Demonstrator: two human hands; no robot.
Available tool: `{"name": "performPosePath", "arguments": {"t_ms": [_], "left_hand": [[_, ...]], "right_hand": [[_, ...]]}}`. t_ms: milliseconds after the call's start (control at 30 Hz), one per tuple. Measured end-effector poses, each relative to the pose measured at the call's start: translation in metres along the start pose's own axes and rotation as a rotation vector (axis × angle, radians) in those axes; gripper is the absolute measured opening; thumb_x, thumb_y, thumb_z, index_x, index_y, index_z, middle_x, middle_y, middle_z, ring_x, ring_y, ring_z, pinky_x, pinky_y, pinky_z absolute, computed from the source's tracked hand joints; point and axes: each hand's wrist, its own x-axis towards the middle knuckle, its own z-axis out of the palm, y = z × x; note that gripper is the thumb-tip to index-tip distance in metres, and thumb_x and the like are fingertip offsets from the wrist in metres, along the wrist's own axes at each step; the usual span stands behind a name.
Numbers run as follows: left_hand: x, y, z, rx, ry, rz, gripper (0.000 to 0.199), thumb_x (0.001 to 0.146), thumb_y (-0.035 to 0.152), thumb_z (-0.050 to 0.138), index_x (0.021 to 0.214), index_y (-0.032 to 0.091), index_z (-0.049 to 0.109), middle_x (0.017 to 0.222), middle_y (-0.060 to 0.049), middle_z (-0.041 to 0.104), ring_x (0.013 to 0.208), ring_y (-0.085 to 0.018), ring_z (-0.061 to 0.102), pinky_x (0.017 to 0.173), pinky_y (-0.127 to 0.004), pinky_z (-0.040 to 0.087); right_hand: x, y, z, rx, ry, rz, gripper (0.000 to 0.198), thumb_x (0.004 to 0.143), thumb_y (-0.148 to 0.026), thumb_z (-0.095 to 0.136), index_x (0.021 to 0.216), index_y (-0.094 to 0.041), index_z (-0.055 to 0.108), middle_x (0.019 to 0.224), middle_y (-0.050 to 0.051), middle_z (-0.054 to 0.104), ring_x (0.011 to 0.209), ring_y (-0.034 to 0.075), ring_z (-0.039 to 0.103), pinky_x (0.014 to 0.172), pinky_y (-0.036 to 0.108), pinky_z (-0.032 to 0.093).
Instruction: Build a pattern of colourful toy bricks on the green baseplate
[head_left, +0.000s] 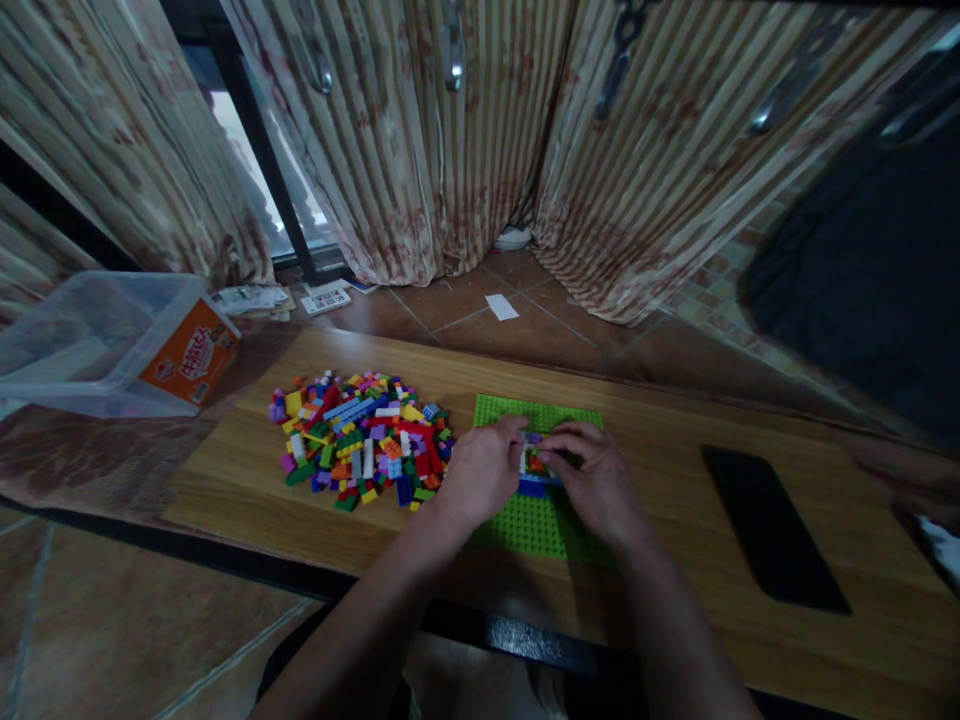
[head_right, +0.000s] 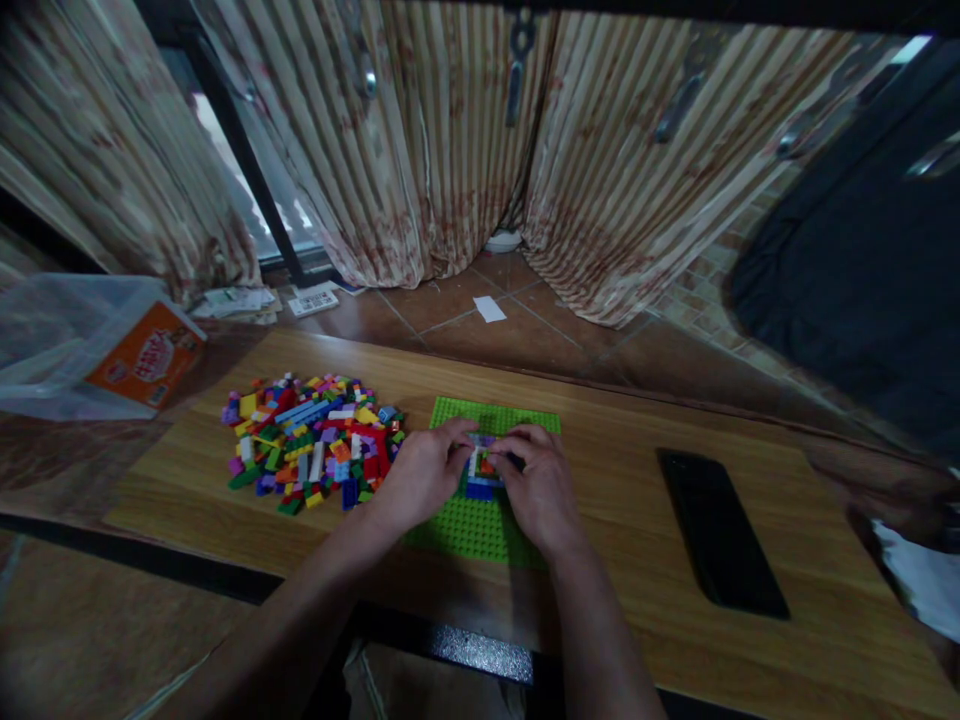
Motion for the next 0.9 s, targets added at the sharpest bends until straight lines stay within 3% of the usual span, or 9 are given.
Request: {"name": "performPosePath", "arguments": {"t_ms": [900], "left_hand": [[-0.0016,-0.0003,0.0013,0.029,-0.028,0.036,0.030,0.090,0.015,0.045,0.112,0.020,0.063,0.101,-0.005,0.074,0.093,-0.019,0.070,0.088,-0.031,0.053]], "right_hand": [[0.0036,-0.0017,-0.0031,0.096,0.012,0.095,0.020,0.082,-0.038,0.059,0.083,-0.022,0.072,0.095,0.006,0.068,0.092,0.022,0.062,0.088,0.040,0.045]]}}
